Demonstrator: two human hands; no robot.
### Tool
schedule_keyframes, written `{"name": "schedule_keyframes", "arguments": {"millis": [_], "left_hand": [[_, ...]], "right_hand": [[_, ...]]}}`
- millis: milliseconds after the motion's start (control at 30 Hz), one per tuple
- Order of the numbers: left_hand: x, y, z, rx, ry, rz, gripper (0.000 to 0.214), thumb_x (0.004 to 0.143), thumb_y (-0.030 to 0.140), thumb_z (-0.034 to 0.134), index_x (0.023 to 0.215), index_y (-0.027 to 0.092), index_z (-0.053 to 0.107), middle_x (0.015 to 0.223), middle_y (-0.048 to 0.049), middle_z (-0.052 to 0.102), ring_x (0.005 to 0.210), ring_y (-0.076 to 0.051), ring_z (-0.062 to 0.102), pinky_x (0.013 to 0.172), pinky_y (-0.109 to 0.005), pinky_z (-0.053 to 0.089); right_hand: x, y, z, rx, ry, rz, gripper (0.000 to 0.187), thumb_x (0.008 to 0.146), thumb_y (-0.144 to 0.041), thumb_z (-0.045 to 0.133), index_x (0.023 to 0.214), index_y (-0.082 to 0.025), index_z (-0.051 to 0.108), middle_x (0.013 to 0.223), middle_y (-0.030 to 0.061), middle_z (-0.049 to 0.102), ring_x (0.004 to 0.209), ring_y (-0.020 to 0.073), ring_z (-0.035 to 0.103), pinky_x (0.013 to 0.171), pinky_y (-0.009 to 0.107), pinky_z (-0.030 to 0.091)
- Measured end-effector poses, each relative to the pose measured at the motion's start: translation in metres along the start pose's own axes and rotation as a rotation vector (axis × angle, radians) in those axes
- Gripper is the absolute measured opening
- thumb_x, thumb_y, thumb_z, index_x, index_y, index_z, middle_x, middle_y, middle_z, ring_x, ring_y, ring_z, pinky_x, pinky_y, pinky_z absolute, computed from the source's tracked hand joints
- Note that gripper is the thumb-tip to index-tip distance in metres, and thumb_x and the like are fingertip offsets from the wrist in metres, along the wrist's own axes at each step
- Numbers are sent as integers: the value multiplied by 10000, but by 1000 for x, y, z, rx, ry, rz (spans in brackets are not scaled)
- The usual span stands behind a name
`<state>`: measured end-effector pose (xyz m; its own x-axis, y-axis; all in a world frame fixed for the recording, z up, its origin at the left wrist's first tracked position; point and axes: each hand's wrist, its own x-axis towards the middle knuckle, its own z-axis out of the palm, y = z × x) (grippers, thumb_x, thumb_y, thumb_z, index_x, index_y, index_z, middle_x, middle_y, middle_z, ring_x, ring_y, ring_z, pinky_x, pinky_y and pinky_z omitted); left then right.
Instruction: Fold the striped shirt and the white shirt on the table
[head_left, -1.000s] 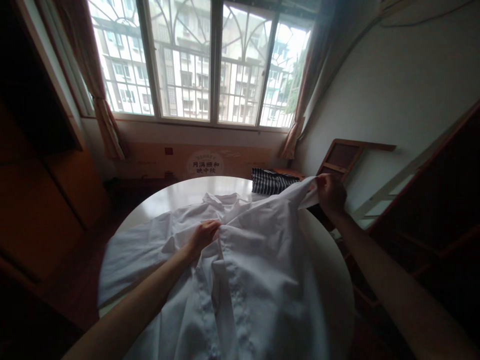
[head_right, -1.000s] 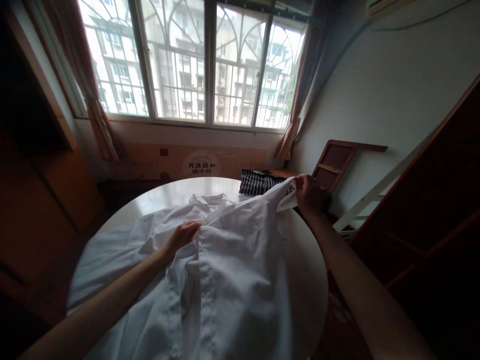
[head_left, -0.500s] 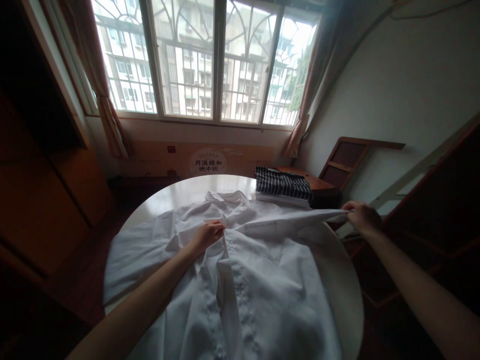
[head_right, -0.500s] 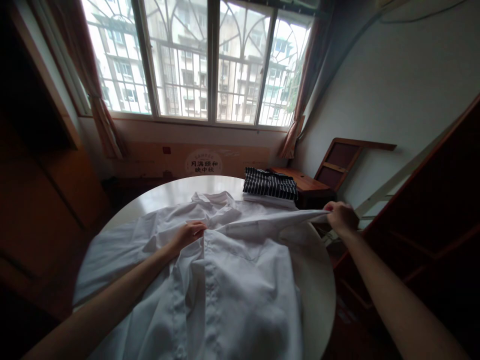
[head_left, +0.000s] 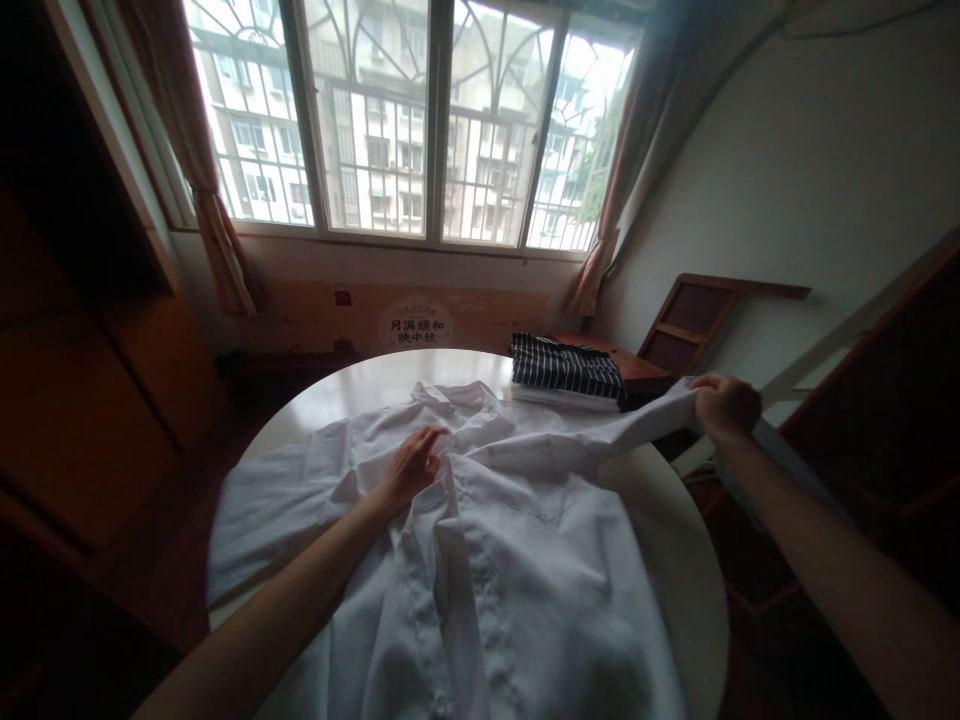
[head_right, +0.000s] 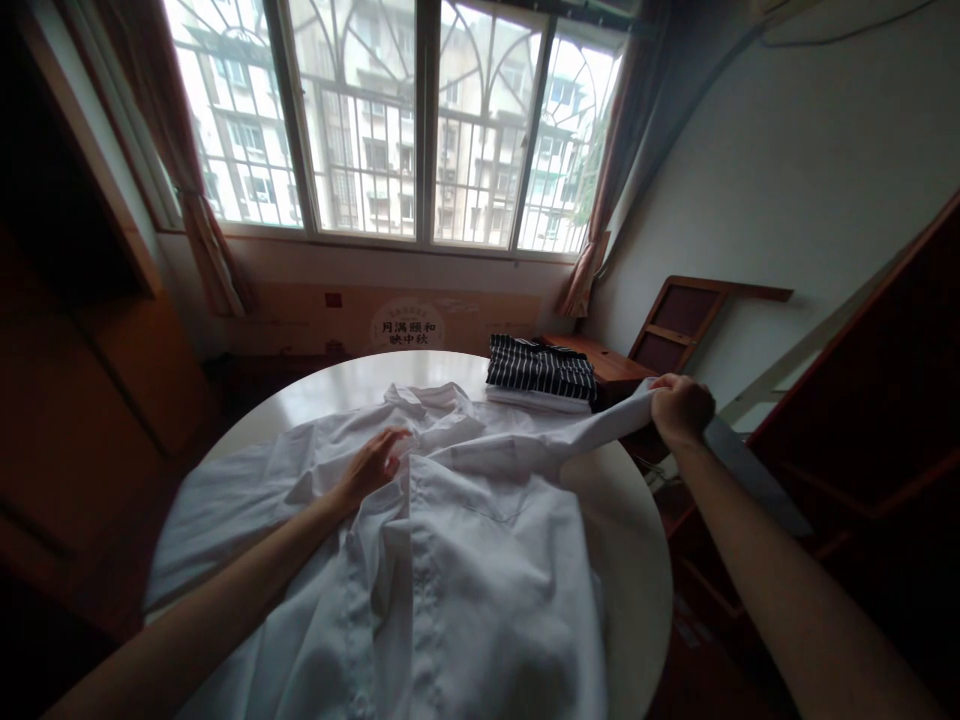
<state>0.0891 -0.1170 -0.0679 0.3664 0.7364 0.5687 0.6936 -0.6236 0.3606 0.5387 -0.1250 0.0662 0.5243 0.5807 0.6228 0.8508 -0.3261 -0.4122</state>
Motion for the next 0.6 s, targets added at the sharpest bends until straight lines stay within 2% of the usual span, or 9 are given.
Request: {"name": "schedule_keyframes", "arguments": {"millis": [100, 200, 233, 333, 433, 500, 567, 600], "left_hand": [[-1, -6, 3, 73, 92, -79, 499, 690, 38, 436, 1176, 150, 428, 1134, -102, 545, 1058, -206, 498, 932, -365, 388], [-2, -11, 8, 147, 26, -142, 458, 730, 110, 470, 1185, 138, 436, 1164, -116, 543, 1078, -222, 494, 952, -381, 370], [-3, -12, 9, 168, -17, -144, 449, 739, 127, 475, 1187, 149, 445, 1185, -110, 538, 1090, -220, 490, 956, -380, 366], [-5, -13, 8, 226, -145, -114, 417, 760, 154, 471, 1177, 178, 480, 1240, -86, 516, 1145, -211, 455, 973, -366, 346], [-3, -8, -3, 259, -219, -58, 346, 757, 170, 483, 1097, 181, 550, 1193, -72, 558, 1127, -197, 468, 955, -318, 358], [5, -2, -14, 272, -266, -45, 244, 755, 183, 484, 963, 189, 613, 1046, -59, 630, 1008, -187, 542, 865, -282, 412], [17, 4, -22, 292, -318, -94, 191, 778, 225, 460, 789, 183, 646, 847, -58, 665, 830, -186, 598, 739, -271, 446], [24, 7, -23, 308, -332, -138, 237, 795, 258, 441, 717, 172, 648, 766, -66, 663, 756, -190, 607, 692, -275, 447]], "right_hand": [[-16, -16, 12, 175, 12, 9, 202, 626, -103, 383, 591, -188, 563, 672, 93, 594, 682, 213, 531, 635, 325, 352], [-39, -44, 23, 357, -54, -75, 205, 636, -142, 364, 602, -183, 561, 665, 54, 605, 657, 173, 542, 644, 284, 385], [-48, -56, 27, 406, -130, -119, 204, 648, -163, 369, 617, -182, 570, 663, 44, 611, 655, 165, 547, 635, 270, 392], [-80, -91, 43, 513, -509, -280, 186, 672, -200, 423, 656, -176, 607, 689, 31, 639, 650, 139, 565, 598, 226, 399], [-113, -122, 67, 516, -817, -280, 208, 720, -232, 455, 630, -150, 623, 608, 36, 629, 555, 124, 555, 530, 211, 388], [-131, -139, 85, 518, -932, -239, 342, 793, -341, 421, 607, -140, 626, 556, 37, 614, 490, 119, 531, 480, 212, 369], [-142, -155, 102, 520, -956, -225, 453, 824, -439, 382, 581, -139, 619, 516, 32, 592, 468, 116, 518, 476, 215, 366], [-145, -164, 109, 510, -955, -215, 479, 821, -474, 381, 560, -144, 610, 500, 30, 580, 465, 119, 517, 479, 219, 366]]}}
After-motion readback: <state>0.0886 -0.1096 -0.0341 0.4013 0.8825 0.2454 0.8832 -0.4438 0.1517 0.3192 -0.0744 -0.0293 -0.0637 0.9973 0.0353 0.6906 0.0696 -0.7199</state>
